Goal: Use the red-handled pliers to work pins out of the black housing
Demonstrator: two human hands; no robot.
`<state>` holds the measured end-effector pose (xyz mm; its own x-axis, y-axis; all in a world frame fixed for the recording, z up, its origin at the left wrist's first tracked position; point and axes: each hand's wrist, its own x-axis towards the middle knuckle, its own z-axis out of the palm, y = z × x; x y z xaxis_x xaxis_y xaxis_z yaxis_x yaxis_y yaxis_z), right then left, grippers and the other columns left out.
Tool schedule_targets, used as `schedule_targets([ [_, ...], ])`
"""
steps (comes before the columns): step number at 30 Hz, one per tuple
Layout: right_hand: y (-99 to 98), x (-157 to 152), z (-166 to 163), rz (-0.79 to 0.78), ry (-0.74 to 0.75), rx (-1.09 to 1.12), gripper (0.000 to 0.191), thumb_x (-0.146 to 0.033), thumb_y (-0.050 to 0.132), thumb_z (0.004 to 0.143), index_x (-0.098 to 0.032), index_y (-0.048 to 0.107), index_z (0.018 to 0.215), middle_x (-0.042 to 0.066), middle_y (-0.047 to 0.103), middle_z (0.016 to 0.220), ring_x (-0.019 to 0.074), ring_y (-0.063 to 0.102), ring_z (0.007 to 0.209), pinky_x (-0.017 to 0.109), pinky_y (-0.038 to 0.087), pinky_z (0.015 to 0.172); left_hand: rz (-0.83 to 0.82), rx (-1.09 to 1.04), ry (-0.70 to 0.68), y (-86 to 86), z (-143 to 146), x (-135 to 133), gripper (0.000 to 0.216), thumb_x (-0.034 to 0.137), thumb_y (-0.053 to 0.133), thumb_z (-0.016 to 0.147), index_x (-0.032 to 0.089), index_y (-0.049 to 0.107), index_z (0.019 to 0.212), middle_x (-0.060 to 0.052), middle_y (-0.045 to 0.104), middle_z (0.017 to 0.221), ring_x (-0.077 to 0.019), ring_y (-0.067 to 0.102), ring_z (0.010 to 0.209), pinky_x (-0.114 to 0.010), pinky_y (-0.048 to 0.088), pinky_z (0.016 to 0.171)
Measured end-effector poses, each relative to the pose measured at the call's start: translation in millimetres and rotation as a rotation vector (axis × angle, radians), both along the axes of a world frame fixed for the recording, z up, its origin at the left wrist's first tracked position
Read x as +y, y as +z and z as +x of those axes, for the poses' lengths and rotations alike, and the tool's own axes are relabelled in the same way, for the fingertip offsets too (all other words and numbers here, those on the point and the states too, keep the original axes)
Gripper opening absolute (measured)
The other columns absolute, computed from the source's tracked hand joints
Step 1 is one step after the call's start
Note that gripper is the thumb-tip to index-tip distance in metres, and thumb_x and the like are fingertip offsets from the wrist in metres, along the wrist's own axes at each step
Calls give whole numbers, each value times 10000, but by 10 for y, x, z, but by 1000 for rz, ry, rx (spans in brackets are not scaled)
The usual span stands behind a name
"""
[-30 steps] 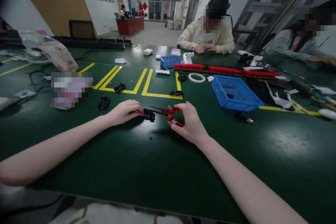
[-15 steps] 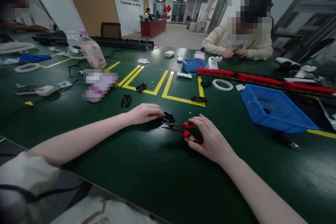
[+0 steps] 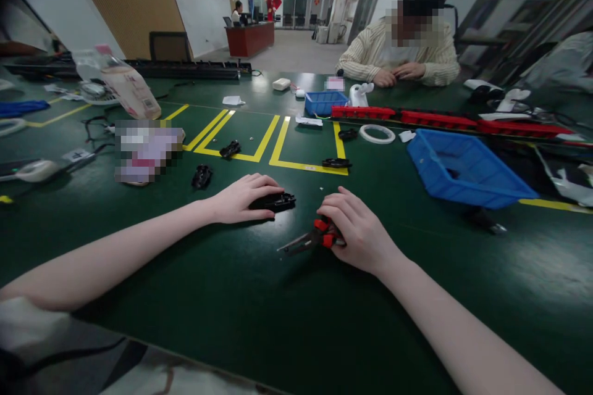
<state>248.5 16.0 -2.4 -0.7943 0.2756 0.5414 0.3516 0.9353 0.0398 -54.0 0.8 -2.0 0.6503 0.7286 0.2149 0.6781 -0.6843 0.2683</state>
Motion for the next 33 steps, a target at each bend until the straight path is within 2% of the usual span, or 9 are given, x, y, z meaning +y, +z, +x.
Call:
schedule_targets([
  [4,-26,113,18,17,-58,41,362,-105,576,749,-217,500,1085,99,635,1022,280,627,1047,533,515,992,-36,-14,145,-6,89,-61,700,612,538,886,171,414,1415,-124,525,1310,-287,512,1128,-434,427,950],
  [6,-42,204,10,31,-82,59,301,-109,569,764,-227,500,1033,89,633,995,275,627,1034,512,525,971,-52,-23,194,-10,119,-77,656,617,540,881,175,464,1360,-123,522,1290,-287,511,1112,-435,436,935],
  [9,-60,376,-44,58,-91,81,243,-108,563,770,-227,493,970,87,628,953,274,621,1005,491,530,948,-50,-39,197,-13,127,-73,494,564,562,887,178,553,1195,-106,542,1228,-272,520,1071,-421,447,917],
  [12,-69,555,-140,46,-104,81,212,-154,587,763,-228,482,932,78,611,911,267,611,925,494,517,933,-46,-71,189,-7,122,-60,391,500,581,891,169,550,1098,-89,577,1140,-251,544,1012,-389,469,873],
  [16,-72,712,-247,21,-152,40,181,-234,609,767,-208,499,909,86,594,877,246,576,803,394,523,706,-66,-74,201,4,174,-51,370,440,579,890,172,502,1134,-75,614,1084,-230,599,936,-337,490,770],
  [18,-70,736,-260,23,-158,25,185,-229,608,753,-199,515,910,95,600,888,247,565,794,381,497,673,-52,-30,211,8,232,-30,376,423,549,899,171,483,1171,-74,636,1074,-234,625,920,-333,487,745],
  [25,-46,676,-222,69,-132,-72,219,-179,584,747,-186,591,966,115,639,961,283,562,901,423,469,778,-3,170,167,63,374,76,356,472,466,898,161,516,1066,-55,654,936,-220,632,736,-299,418,557],
  [30,-58,675,-221,57,-145,-54,217,-171,595,742,-215,607,954,92,638,934,293,566,933,456,457,834,19,218,205,123,411,5,363,459,484,872,161,521,1075,-76,656,970,-238,646,786,-293,427,562],
  [33,-70,676,-221,42,-145,-46,217,-174,590,748,-218,610,959,90,642,949,298,560,982,472,439,888,6,275,234,141,471,-2,441,545,476,875,160,520,1086,-97,662,989,-262,656,799,-296,418,545],
])
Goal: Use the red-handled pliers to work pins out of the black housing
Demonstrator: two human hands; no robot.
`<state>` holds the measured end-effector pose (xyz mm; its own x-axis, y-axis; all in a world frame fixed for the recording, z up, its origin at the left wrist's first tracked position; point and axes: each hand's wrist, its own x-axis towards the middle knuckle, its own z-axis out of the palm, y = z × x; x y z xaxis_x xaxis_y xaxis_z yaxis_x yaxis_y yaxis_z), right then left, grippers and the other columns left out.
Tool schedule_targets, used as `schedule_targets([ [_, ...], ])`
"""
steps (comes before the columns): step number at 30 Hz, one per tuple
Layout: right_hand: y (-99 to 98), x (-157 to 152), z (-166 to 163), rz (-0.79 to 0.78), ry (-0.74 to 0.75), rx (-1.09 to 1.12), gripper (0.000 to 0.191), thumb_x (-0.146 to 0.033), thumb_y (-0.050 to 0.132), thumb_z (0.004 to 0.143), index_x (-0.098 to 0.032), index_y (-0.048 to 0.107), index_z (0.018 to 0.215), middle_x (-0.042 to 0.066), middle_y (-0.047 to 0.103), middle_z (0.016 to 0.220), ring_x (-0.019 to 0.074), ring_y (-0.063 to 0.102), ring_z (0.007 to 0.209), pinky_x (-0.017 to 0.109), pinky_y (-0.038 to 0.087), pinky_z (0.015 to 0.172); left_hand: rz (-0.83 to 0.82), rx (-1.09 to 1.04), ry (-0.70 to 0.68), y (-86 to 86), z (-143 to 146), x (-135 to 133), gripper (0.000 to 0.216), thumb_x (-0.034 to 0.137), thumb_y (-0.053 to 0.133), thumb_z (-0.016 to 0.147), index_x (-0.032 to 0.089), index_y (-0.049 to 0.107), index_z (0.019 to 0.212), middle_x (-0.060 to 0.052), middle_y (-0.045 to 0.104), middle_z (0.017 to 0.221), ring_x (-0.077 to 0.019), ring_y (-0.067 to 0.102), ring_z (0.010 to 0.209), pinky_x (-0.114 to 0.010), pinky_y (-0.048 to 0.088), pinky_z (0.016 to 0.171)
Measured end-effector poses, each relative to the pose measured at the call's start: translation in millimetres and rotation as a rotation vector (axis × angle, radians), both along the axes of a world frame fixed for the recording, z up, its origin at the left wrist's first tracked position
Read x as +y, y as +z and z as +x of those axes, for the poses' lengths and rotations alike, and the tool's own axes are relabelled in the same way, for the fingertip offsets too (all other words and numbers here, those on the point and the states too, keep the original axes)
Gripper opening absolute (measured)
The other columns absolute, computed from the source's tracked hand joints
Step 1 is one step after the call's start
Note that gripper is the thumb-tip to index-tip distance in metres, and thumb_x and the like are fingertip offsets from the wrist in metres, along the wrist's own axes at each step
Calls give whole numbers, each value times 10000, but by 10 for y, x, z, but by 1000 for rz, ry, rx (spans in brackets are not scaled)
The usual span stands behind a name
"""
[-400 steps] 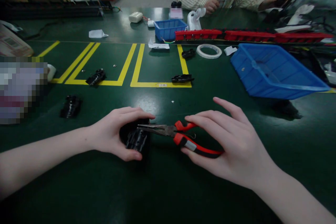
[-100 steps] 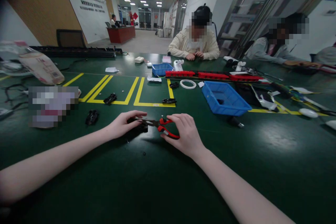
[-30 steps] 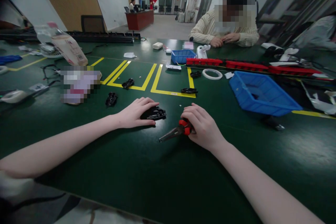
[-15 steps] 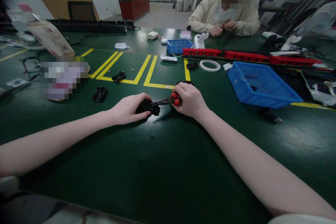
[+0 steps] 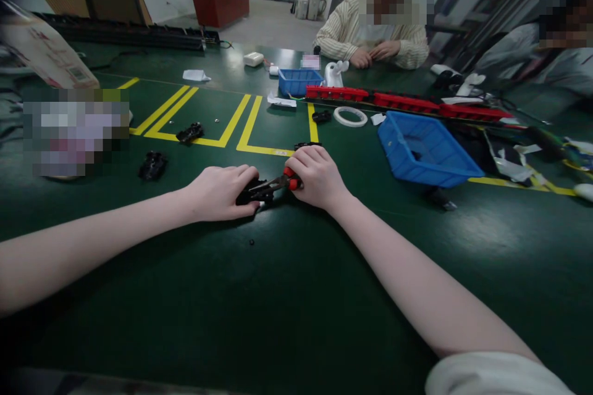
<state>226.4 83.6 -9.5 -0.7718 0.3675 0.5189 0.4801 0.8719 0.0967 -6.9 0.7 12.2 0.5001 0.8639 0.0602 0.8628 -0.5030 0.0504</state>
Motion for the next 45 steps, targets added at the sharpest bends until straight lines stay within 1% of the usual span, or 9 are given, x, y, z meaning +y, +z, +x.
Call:
schedule_targets([
  [6,-9,-48,3,-27,-26,-36,207,-191,558,762,-199,602,964,111,640,1061,284,541,1049,448,409,945,-47,-18,-43,-62,28,115,461,619,377,929,186,510,1011,-84,682,916,-256,653,705,-282,342,515],
  [11,-12,-71,9,-44,-47,-71,225,-194,542,758,-196,594,977,104,636,1098,257,529,1074,409,397,972,-88,-91,-75,-134,-11,141,477,640,357,939,191,518,943,-58,658,831,-233,628,681,-285,360,556],
  [17,-3,-85,23,-49,-47,-61,202,-199,541,754,-198,596,949,97,654,1022,252,532,1026,395,406,982,-118,-193,-158,-119,7,101,389,546,391,966,202,541,1072,-56,665,953,-220,643,767,-309,436,649],
  [23,-11,-87,37,-39,-65,-13,202,-190,560,736,-202,603,933,99,647,984,246,545,997,423,410,1008,-111,-175,-240,-53,73,157,296,484,438,940,200,522,937,-42,672,841,-205,631,693,-296,429,610],
  [28,-6,-72,57,-51,-95,55,212,-179,572,720,-203,602,929,101,646,938,260,543,969,462,447,956,-49,-164,-264,-103,89,219,322,506,438,944,197,528,942,-34,673,751,-191,628,621,-265,388,556],
  [33,-3,-16,116,-80,-125,73,191,-199,598,715,-194,589,906,98,650,926,256,558,927,413,467,853,24,-185,-237,-185,36,247,397,573,460,932,190,563,916,-39,658,699,-203,634,624,-266,391,564],
  [37,-4,27,167,-110,-155,63,164,-205,604,706,-191,580,868,85,638,852,232,541,793,367,439,704,2,-290,-234,-163,8,261,397,586,517,906,201,598,960,-34,676,740,-185,630,641,-263,398,581],
  [41,7,25,183,-140,-135,44,164,-184,596,707,-193,586,870,73,645,850,219,547,790,352,427,705,-72,-403,-201,-113,-15,282,378,574,550,892,210,614,975,-13,674,753,-162,620,655,-249,391,584],
  [45,18,0,174,-163,-108,25,174,-182,603,715,-188,595,890,78,660,873,225,571,818,362,436,725,-116,-405,-198,-109,-24,288,400,597,563,872,209,638,935,-3,661,702,-155,590,608,-253,363,569],
])
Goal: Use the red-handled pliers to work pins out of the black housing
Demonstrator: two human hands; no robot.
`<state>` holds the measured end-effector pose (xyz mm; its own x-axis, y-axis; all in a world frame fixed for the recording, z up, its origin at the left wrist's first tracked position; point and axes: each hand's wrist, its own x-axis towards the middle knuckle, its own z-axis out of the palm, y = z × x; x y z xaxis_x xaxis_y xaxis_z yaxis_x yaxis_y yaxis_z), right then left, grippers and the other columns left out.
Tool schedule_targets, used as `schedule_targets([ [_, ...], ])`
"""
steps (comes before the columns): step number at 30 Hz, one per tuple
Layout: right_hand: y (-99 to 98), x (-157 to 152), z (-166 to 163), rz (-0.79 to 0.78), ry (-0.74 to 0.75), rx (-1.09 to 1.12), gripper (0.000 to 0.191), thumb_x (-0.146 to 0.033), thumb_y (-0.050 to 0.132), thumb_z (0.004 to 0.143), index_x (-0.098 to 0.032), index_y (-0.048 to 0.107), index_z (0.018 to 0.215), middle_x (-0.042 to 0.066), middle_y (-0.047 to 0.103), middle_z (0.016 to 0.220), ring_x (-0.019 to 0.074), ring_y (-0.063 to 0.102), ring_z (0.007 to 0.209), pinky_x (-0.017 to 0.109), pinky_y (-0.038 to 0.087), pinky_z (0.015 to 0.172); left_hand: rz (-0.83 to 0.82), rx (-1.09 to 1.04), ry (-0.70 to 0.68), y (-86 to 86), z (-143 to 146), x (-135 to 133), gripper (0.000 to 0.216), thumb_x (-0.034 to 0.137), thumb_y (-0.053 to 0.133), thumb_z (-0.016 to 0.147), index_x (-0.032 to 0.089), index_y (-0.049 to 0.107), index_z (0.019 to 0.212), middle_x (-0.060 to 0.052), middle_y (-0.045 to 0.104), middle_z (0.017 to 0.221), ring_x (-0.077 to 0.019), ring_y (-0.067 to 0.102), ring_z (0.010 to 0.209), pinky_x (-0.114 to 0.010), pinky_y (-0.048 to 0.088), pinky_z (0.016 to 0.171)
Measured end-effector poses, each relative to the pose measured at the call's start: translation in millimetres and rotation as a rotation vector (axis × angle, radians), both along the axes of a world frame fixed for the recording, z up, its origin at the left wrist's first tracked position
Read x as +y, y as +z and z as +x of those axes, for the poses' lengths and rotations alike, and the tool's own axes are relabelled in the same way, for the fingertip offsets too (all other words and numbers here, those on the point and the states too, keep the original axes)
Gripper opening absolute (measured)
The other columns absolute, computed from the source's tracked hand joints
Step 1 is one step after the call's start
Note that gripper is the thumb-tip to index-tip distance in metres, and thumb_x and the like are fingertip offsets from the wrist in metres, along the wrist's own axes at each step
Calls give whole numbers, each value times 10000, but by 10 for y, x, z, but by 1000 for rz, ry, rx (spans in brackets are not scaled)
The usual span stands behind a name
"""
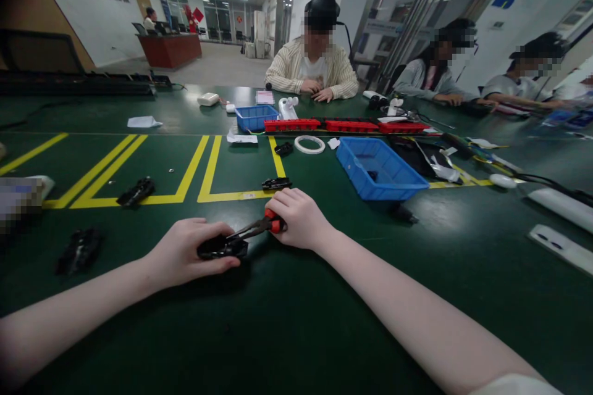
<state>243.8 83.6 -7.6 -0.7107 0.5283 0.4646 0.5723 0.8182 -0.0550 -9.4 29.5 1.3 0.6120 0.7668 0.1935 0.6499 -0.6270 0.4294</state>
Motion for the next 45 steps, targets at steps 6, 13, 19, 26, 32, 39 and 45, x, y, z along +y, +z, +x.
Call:
schedule_targets([
  [6,9,-25,-13,-11,34,-23,158,-178,609,719,-186,597,877,76,667,884,222,587,823,360,444,738,-34,9,-17,5,8,-12,422,601,535,884,202,653,949,-8,667,701,-150,577,595,-261,364,580],
  [13,0,-24,-27,-16,54,-30,135,-185,603,725,-186,595,860,73,660,861,215,574,798,353,431,719,-50,41,-14,38,19,-4,398,584,539,890,204,639,952,-9,675,740,-158,595,632,-268,381,604],
  [19,-16,-16,-25,-20,42,-44,120,-201,610,728,-179,584,843,68,641,834,202,547,768,334,405,688,-62,73,3,48,24,0,398,582,543,887,200,632,955,-8,663,735,-156,588,631,-254,364,583],
  [26,1,-20,-38,-31,42,-79,65,-205,596,741,-193,559,793,49,611,782,188,508,741,312,378,677,-25,69,3,33,19,-3,365,554,572,884,199,624,950,-2,661,729,-153,586,631,-249,358,586],
  [32,8,-31,-49,-40,26,-115,55,-205,591,735,-194,547,767,48,593,763,186,492,727,310,370,675,40,73,-3,-23,3,17,359,543,600,877,203,623,987,-6,677,761,-159,607,651,-245,369,590],
  [39,53,-72,-43,-56,-1,-168,66,-201,593,718,-182,561,772,52,591,754,185,493,713,308,356,662,98,124,-18,-41,9,30,368,546,598,882,192,630,974,-9,674,734,-166,619,631,-260,394,610],
  [45,86,-33,-5,-84,18,-206,96,-211,620,707,-181,568,783,48,612,780,181,520,723,304,365,668,115,112,-63,-35,1,39,391,563,569,895,189,626,992,-7,663,711,-156,613,609,-250,397,600],
])
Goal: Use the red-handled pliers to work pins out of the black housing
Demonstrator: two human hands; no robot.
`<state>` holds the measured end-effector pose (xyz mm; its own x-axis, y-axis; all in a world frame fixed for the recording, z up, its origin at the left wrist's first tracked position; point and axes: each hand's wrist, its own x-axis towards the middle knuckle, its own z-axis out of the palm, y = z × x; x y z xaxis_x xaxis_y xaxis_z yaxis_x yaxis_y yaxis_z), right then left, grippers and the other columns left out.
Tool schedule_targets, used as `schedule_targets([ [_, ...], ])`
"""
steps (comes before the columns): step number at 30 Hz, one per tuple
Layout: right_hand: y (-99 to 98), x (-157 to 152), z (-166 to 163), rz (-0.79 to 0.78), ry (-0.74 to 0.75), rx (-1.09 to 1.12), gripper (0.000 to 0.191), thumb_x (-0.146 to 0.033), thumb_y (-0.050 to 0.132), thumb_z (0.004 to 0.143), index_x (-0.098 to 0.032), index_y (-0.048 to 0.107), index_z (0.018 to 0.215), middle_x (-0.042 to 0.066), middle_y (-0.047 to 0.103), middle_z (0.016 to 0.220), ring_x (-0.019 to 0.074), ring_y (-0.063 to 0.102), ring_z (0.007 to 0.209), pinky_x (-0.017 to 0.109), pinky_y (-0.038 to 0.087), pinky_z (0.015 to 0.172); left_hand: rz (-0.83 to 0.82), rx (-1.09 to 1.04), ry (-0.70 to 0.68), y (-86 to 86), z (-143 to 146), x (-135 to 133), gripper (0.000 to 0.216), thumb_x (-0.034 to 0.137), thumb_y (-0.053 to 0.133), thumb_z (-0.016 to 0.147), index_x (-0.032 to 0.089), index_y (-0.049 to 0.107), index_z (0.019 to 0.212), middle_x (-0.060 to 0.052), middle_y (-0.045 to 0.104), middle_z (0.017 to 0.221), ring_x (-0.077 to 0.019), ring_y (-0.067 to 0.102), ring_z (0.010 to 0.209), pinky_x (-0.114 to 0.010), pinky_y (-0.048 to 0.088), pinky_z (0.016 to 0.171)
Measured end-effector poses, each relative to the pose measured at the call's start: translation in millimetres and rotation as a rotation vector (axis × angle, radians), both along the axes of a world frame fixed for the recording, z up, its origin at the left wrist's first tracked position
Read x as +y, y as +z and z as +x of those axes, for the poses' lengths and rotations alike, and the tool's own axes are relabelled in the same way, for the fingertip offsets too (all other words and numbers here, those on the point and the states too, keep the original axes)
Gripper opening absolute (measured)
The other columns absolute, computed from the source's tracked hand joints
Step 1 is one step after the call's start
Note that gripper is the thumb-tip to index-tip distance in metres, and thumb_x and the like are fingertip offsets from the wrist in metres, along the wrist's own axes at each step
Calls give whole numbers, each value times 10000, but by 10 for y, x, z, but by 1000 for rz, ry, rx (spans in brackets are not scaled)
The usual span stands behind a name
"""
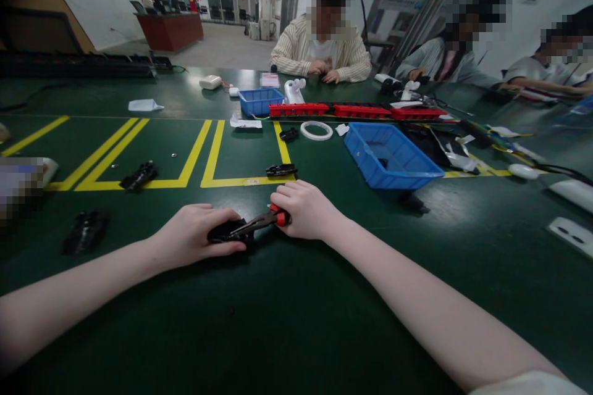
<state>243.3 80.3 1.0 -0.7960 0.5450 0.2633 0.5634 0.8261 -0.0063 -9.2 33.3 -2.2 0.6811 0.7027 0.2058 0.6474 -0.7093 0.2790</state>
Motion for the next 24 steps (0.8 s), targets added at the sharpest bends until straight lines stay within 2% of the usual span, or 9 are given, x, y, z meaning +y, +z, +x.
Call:
schedule_targets([
  [10,12,-107,-58,-1,-76,-34,84,-203,604,706,-179,564,776,54,609,759,188,505,716,306,345,659,-10,53,35,-2,-5,4,416,588,579,878,189,636,981,-16,653,692,-180,614,611,-255,365,572],
  [13,27,-146,-75,-1,-93,-34,101,-252,610,731,-176,563,776,57,615,760,190,509,713,310,341,658,-30,56,49,6,-3,7,414,588,571,883,192,636,986,-16,654,704,-176,611,619,-252,361,573],
  [19,48,-147,-54,-28,-64,3,322,-493,581,797,-171,568,807,66,619,761,191,524,692,313,339,640,-92,17,47,8,-15,17,428,600,547,890,197,633,1004,-16,662,727,-170,612,639,-250,355,572],
  [24,17,-84,15,-39,42,128,583,-691,392,877,-145,561,992,96,632,837,212,560,723,329,383,655,-178,-60,56,47,-27,14,405,570,549,902,192,627,1027,-14,685,791,-160,625,676,-245,389,597],
])
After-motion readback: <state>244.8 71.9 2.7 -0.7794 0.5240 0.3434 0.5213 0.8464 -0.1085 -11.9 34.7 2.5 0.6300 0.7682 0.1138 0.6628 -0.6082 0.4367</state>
